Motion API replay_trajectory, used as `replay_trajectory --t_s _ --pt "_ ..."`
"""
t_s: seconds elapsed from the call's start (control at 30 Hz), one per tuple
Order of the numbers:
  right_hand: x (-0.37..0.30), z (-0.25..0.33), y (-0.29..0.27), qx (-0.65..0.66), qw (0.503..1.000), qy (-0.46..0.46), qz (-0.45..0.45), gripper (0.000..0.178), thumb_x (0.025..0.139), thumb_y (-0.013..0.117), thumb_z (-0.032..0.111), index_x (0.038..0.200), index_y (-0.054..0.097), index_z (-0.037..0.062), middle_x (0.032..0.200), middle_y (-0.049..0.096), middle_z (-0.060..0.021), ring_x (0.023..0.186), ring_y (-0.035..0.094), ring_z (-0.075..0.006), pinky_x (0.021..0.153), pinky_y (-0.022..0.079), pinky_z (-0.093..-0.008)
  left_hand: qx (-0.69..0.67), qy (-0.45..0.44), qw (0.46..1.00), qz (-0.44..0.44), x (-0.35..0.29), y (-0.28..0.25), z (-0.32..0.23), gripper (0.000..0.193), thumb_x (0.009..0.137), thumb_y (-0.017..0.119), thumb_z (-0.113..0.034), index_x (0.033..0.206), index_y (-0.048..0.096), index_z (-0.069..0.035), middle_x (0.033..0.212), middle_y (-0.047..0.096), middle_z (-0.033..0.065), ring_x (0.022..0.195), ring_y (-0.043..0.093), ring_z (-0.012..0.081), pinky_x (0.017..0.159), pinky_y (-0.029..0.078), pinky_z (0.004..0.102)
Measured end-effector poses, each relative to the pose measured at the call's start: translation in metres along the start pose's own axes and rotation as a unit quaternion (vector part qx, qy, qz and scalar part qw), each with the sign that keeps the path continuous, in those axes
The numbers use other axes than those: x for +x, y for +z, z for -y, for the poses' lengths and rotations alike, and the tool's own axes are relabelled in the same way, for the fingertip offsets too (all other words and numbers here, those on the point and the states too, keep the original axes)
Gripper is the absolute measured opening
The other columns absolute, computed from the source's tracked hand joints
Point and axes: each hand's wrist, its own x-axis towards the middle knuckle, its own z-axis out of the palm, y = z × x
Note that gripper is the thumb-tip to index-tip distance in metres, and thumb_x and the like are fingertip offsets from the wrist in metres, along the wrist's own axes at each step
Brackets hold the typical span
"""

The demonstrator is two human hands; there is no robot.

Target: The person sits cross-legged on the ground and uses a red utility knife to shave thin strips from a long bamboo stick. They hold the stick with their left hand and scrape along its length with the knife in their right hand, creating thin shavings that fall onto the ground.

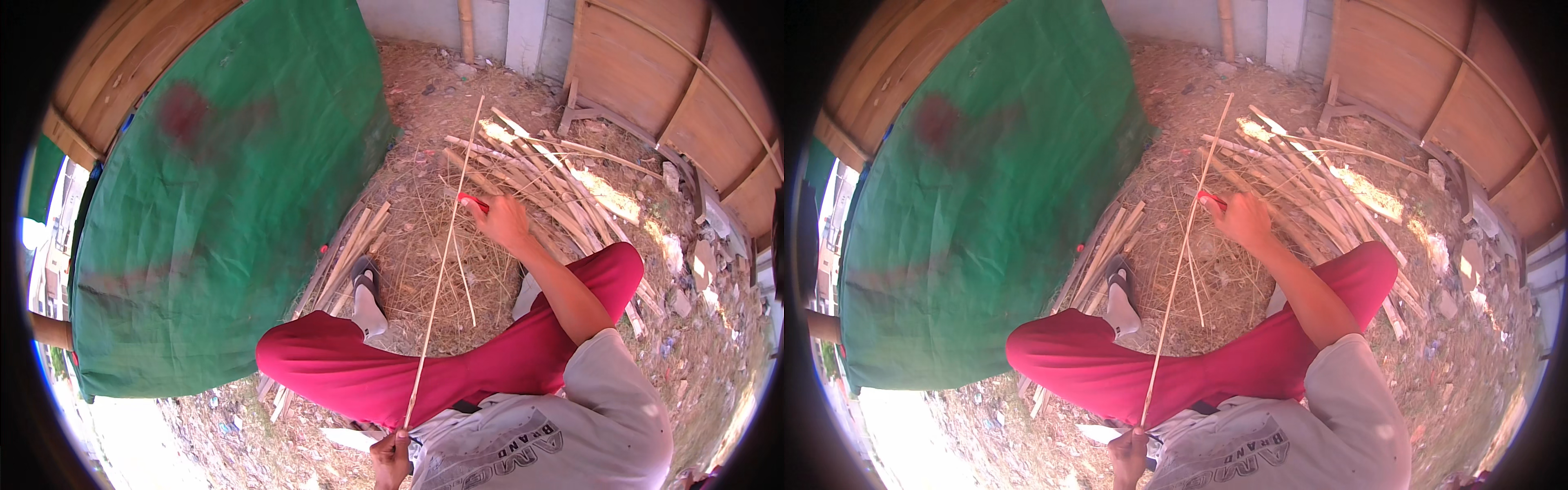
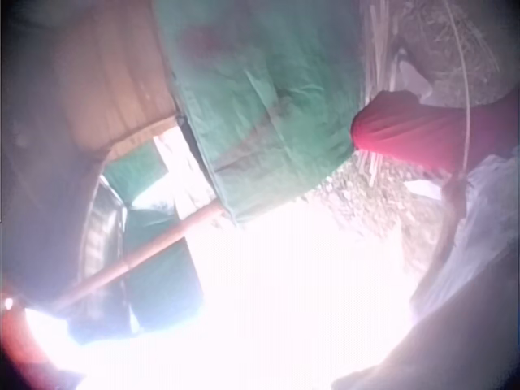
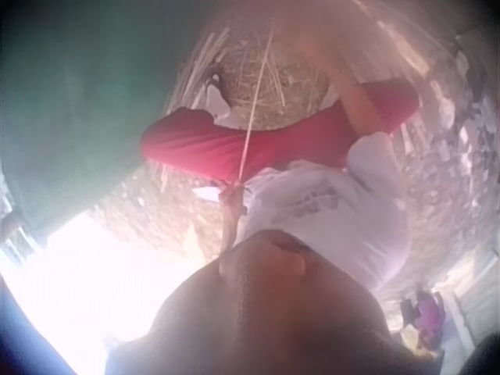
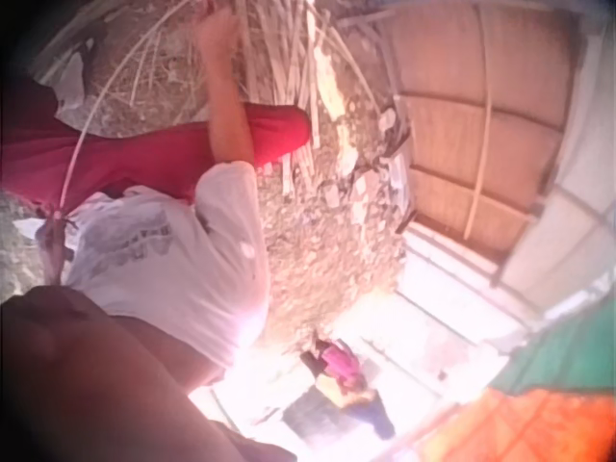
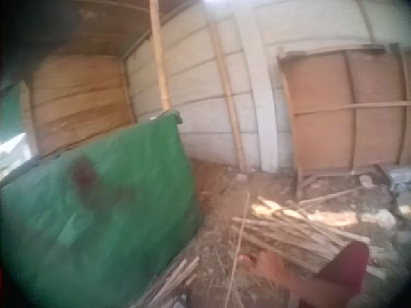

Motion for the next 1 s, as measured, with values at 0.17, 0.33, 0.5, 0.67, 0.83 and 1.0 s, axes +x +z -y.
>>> replay_trajectory --t_s 0.17,0.33,0.5,0.67,0.83,1.0 --pt "0.002 0.005 0.000 0.028 0.999 -0.015 -0.004 0.042 0.093 0.063 0.051 0.099 0.080 0.0128 0.060 0.066 -0.0157 0.056 0.067 -0.0336 0.056 0.054 -0.0462 0.010 0.038 0.999 -0.013 -0.003 0.001 0.030 0.028 0.102 0.055 -0.020 0.086 0.068 0.000 0.063 0.055 0.0063 0.059 0.049 0.0153 0.053 0.042 0.0351" --pt "0.003 0.010 0.006 0.001 1.000 -0.014 0.001 0.042 0.092 0.064 0.053 0.099 0.081 0.0144 0.060 0.066 -0.0154 0.056 0.068 -0.0335 0.057 0.055 -0.0459 0.038 -0.053 0.997 0.029 -0.009 -0.015 0.023 0.029 0.102 0.055 -0.022 0.089 0.068 0.002 0.063 0.053 0.0038 0.060 0.046 0.0127 0.052 0.040 0.0352" --pt "0.017 -0.007 0.025 -0.032 0.999 0.029 -0.003 0.041 0.093 0.064 0.051 0.099 0.080 0.0131 0.062 0.067 -0.0165 0.060 0.068 -0.0370 0.059 0.055 -0.0480 0.018 -0.077 0.996 0.052 -0.009 -0.021 0.054 0.031 0.102 0.055 -0.022 0.086 0.066 0.001 0.063 0.052 0.0038 0.062 0.045 0.0121 0.052 0.040 0.0353" --pt "0.038 -0.030 0.018 -0.060 0.995 0.076 0.014 0.047 0.094 0.060 0.052 0.104 0.078 0.0101 0.079 0.070 -0.0238 0.079 0.070 -0.0405 0.072 0.056 -0.0499 -0.010 0.000 1.000 0.029 -0.023 -0.026 0.057 0.028 0.101 0.055 -0.020 0.085 0.065 0.000 0.064 0.051 0.0042 0.063 0.045 0.0134 0.053 0.039 0.0356" --pt "0.057 -0.038 -0.012 -0.055 0.993 0.097 0.045 0.053 0.094 0.059 0.055 0.103 0.077 0.0069 0.090 0.071 -0.0273 0.092 0.069 -0.0424 0.083 0.055 -0.0497 0.004 -0.008 1.000 0.028 -0.030 -0.036 0.067 0.023 0.101 0.056 -0.020 0.092 0.066 -0.002 0.074 0.056 0.0081 0.071 0.050 0.0166 0.061 0.043 0.0371" --pt "0.068 -0.054 -0.005 -0.063 0.994 0.090 -0.003 0.059 0.093 0.059 0.060 0.101 0.076 0.0044 0.091 0.071 -0.0267 0.094 0.070 -0.0418 0.085 0.055 -0.0497 0.013 -0.005 0.999 0.037 -0.030 -0.045 0.070 0.020 0.100 0.056 -0.019 0.100 0.068 -0.003 0.084 0.060 0.0120 0.079 0.056 0.0199 0.068 0.046 0.0386"
